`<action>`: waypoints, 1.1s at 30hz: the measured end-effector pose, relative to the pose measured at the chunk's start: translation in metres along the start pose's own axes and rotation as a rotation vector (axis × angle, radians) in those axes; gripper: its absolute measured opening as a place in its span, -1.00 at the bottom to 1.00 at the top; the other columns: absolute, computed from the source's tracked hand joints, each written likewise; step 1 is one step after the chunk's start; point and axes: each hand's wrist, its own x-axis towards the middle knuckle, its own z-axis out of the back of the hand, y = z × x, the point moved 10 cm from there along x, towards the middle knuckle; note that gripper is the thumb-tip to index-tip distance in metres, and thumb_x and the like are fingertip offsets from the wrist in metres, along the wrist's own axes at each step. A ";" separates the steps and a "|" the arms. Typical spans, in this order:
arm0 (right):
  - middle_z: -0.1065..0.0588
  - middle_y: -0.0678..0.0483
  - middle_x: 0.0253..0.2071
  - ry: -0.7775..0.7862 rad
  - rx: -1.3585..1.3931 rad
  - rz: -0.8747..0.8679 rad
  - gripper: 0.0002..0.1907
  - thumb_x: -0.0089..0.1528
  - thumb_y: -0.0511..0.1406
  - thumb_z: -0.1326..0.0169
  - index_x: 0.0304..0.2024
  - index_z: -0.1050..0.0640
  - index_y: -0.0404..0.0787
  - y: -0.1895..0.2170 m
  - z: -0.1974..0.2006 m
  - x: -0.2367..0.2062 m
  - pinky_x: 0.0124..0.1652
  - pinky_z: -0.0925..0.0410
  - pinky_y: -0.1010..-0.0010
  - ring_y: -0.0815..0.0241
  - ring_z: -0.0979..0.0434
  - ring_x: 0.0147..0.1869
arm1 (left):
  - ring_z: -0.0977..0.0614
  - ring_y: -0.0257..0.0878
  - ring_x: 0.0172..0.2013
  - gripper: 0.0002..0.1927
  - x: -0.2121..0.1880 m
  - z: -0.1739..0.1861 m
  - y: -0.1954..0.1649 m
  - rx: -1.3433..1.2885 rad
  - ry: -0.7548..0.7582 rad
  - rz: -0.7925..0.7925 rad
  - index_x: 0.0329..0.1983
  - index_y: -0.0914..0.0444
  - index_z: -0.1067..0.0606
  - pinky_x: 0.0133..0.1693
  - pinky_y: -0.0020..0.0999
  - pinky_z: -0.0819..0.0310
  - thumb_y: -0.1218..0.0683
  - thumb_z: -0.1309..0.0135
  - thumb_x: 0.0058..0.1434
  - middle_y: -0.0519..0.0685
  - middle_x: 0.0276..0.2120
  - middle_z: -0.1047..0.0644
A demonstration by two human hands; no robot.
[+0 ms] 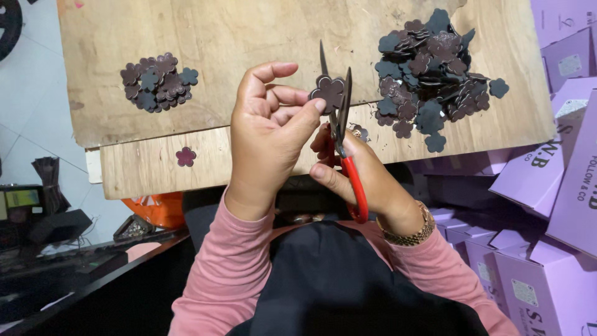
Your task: The person trims the edges of small flower-shaped leather cutouts with red-handled scissors, rotating each piece to cut away excess material, then sets the trimmed piece on a pile and picks up the next untrimmed cutout, repeating this cycle throughout the episode.
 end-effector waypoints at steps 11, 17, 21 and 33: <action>-0.35 0.14 -0.09 0.013 0.116 -0.023 -0.51 0.35 -0.05 -0.15 0.08 -0.40 -0.28 -0.002 -0.006 0.001 -0.06 -0.31 0.49 0.34 -0.32 -0.04 | -0.62 -0.40 -0.36 -0.48 -0.003 0.002 -0.004 0.042 -0.015 0.014 0.25 0.37 -0.27 -0.33 -0.57 -0.54 0.34 -0.19 0.28 0.04 -0.26 -0.54; -0.36 0.17 -0.16 0.013 0.031 0.029 -0.50 0.39 0.04 -0.06 0.02 -0.40 -0.27 -0.003 -0.004 0.003 -0.09 -0.31 0.50 0.37 -0.31 -0.09 | -0.63 -0.38 -0.34 -0.47 -0.004 0.000 -0.005 0.048 -0.021 -0.009 0.25 0.37 -0.26 -0.30 -0.56 -0.56 0.34 -0.20 0.28 0.04 -0.26 -0.54; -0.36 0.15 -0.21 0.026 0.140 0.023 -0.46 0.39 0.10 0.01 -0.05 -0.40 -0.26 -0.003 -0.007 0.004 -0.13 -0.35 0.49 0.34 -0.37 -0.15 | -0.65 -0.37 -0.32 -0.48 -0.004 0.000 -0.006 0.075 -0.019 -0.018 0.24 0.38 -0.26 -0.28 -0.56 -0.59 0.33 -0.20 0.29 0.05 -0.26 -0.55; -0.34 0.15 -0.31 0.020 0.192 0.018 -0.40 0.41 0.17 0.12 -0.15 -0.39 -0.25 -0.002 -0.011 0.004 -0.22 -0.33 0.51 0.35 -0.34 -0.26 | -0.66 -0.35 -0.30 -0.50 -0.003 0.003 -0.006 0.099 -0.029 -0.032 0.23 0.37 -0.26 -0.27 -0.54 -0.63 0.33 -0.19 0.29 0.06 -0.24 -0.55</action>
